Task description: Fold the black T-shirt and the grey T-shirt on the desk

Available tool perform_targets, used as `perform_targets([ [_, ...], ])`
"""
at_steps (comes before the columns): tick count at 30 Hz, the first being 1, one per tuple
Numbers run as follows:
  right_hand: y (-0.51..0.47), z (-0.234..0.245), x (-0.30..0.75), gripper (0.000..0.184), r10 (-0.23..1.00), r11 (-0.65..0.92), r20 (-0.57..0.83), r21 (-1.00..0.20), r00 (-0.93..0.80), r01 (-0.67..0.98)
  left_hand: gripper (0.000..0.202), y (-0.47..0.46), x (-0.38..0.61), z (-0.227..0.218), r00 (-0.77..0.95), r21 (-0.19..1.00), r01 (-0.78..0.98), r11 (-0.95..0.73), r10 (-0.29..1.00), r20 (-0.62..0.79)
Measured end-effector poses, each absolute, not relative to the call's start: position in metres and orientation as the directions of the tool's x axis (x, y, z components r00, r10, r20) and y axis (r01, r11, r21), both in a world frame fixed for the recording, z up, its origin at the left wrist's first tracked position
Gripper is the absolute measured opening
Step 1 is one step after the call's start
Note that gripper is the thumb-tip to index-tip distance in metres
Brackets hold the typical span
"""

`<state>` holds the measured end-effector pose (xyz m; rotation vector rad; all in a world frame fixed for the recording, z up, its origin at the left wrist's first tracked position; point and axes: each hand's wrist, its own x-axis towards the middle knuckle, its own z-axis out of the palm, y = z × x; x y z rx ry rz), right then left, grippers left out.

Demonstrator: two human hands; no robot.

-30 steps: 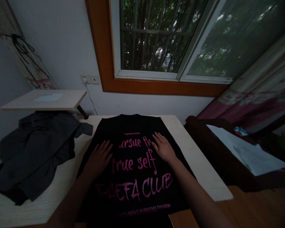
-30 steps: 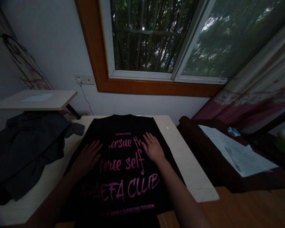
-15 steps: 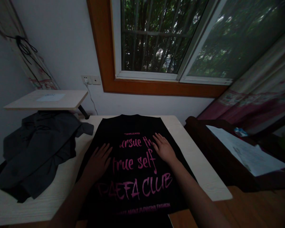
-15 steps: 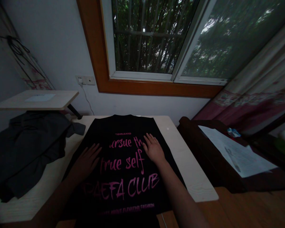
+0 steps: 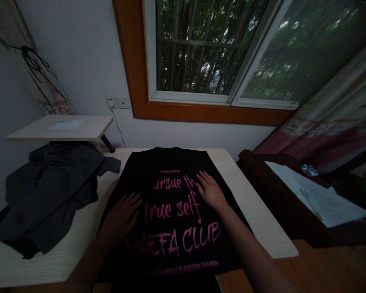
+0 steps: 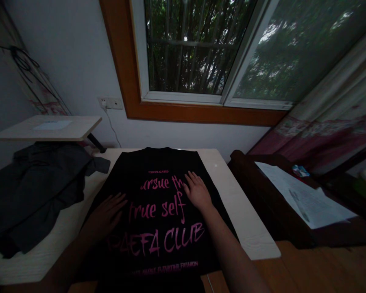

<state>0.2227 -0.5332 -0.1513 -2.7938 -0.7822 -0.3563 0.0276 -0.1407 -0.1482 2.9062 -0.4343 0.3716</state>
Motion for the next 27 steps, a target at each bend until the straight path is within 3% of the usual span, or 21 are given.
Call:
perform_targets([
  [8, -0.533, -0.15, 0.222, 0.052, 0.487, -0.84, 0.274, -0.116, 0.83, 0.531, 0.043, -0.144, 0.052, -0.13, 0.935, 0.112, -0.228, -0.967, -0.185, 0.302],
  [14, -0.533, -0.149, 0.221, 0.052, 0.491, -0.835, 0.293, -0.11, 0.821, 0.539, 0.053, -0.143, 0.103, -0.137, 0.971, 0.091, -0.146, -0.985, -0.125, 0.204],
  [27, -0.54, -0.143, 0.223, 0.045, 0.452, -0.816, 0.369, -0.197, 0.812, 0.543, 0.055, -0.139, 0.094, -0.151, 0.967, 0.057, -0.164, -0.985, -0.15, 0.204],
])
